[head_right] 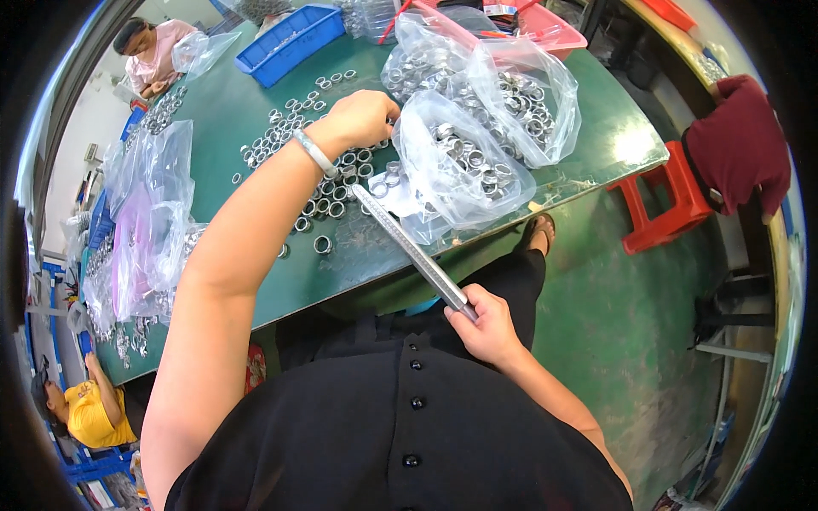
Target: The person picks up metal rings from a pile on the table and places them onto a metal rod one by one.
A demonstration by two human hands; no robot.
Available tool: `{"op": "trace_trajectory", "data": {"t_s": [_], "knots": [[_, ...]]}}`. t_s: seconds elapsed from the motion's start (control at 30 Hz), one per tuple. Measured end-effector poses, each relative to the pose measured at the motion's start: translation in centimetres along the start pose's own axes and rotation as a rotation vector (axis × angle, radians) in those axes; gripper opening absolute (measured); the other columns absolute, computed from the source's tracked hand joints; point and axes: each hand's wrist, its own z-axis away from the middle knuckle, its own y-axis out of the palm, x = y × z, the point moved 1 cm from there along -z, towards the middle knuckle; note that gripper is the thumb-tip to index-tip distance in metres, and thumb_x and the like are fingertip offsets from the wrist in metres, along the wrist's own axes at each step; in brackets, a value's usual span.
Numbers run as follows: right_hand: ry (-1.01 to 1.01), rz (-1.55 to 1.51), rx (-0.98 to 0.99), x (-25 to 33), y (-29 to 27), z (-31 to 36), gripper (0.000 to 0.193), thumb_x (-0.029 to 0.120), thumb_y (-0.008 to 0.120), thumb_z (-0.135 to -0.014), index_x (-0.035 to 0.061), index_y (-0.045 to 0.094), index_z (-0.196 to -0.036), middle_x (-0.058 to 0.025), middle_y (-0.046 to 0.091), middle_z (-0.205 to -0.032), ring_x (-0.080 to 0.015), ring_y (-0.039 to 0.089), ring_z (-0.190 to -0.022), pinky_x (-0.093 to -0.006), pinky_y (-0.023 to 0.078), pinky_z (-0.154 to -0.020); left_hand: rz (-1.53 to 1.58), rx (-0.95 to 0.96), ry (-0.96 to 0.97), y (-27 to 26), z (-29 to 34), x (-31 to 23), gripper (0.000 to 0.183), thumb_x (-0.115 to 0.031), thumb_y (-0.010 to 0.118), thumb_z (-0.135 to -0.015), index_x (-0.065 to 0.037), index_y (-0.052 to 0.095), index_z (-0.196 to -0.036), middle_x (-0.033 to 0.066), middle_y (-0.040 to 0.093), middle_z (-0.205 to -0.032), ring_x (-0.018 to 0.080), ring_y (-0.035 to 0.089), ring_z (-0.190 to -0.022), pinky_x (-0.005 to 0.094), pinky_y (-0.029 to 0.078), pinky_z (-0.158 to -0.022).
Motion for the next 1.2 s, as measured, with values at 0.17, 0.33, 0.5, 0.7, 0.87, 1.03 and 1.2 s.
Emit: {"op": "trace_trajectory", "data": {"t_s": [0.17,0.33,0.5,0.7,0.87,1.03,1.2], "knots": [[-0.015,-0.019,-0.001,-0.3,0.0,0.0,0.014,0.007,0.062,-0.073,0.0011,0.049,-0.071,-0.004,0.042,-0.058,-0.0106,0.04,-0.05,-0.0254,0.035,-0.048,0.179,-0.145,0.001,0.8,0.5,0.9,0.022,-0.019,0.061,-0.073,-0.003,0.064,-0.089,0.0109,0.063,-0.083,0.0246,0.06,-0.077,0.0345,0.047,-0.069],[-0.035,-0.014,-0.003,0.0,0.2,-0.2,0.014,0.007,0.062,-0.073,0.0017,0.049,-0.07,-0.0034,0.041,-0.057,-0.0101,0.039,-0.05,-0.0253,0.034,-0.048,1.364,-0.062,-0.281,0.2,4.3,3.1,0.023,-0.026,0.058,-0.081,-0.004,0.06,-0.081,-0.0029,0.048,-0.062,0.0058,0.041,-0.053,0.0202,0.029,-0.045],[-0.061,-0.019,-0.008,0.4,0.9,-0.5,0.014,0.006,0.062,-0.073,0.0021,0.049,-0.07,-0.0032,0.041,-0.055,-0.0104,0.038,-0.048,-0.0254,0.034,-0.046,1.478,0.043,-0.404,0.5,9.2,2.6,0.026,-0.029,0.053,-0.085,-0.005,0.057,-0.073,-0.0025,0.047,-0.06,0.0055,0.039,-0.051,0.0191,0.028,-0.042],[-0.093,0.006,0.015,1.2,1.9,-0.6,0.014,0.006,0.062,-0.073,0.0019,0.049,-0.07,-0.0038,0.041,-0.055,-0.0107,0.039,-0.049,-0.0257,0.034,-0.047,1.485,0.004,-0.349,1.7,13.7,1.9,0.024,-0.027,0.055,-0.085,-0.008,0.056,-0.07,-0.0017,0.048,-0.061,0.0052,0.04,-0.052,0.0186,0.029,-0.044],[-0.081,0.009,0.034,1.6,2.4,-0.5,0.015,0.007,0.062,-0.073,0.0013,0.049,-0.07,-0.0044,0.041,-0.056,-0.0112,0.039,-0.049,-0.0257,0.035,-0.047,1.379,-0.188,-0.215,3.5,16.0,0.7,0.026,-0.027,0.057,-0.086,-0.004,0.062,-0.076,-0.0054,0.049,-0.062,0.0019,0.039,-0.056,0.0183,0.032,-0.048],[-0.093,0.044,0.039,2.4,2.7,-0.8,0.014,0.007,0.062,-0.073,0.0011,0.049,-0.071,-0.0043,0.041,-0.057,-0.0107,0.039,-0.049,-0.0255,0.034,-0.047,1.328,-0.266,-0.067,4.6,17.5,-0.7,0.019,-0.014,0.063,-0.082,0.001,0.063,-0.094,-0.0004,0.061,-0.077,0.0053,0.052,-0.072,0.021,0.043,-0.067],[-0.093,0.036,0.047,2.8,2.8,-0.8,0.014,0.007,0.062,-0.073,0.001,0.049,-0.07,-0.0038,0.041,-0.057,-0.0102,0.039,-0.05,-0.0252,0.034,-0.047,1.434,-0.265,-0.147,5.6,18.1,-1.1,0.021,-0.01,0.062,-0.081,0.002,0.062,-0.098,-0.0015,0.059,-0.081,0.0034,0.048,-0.07,0.0181,0.039,-0.062]]}}
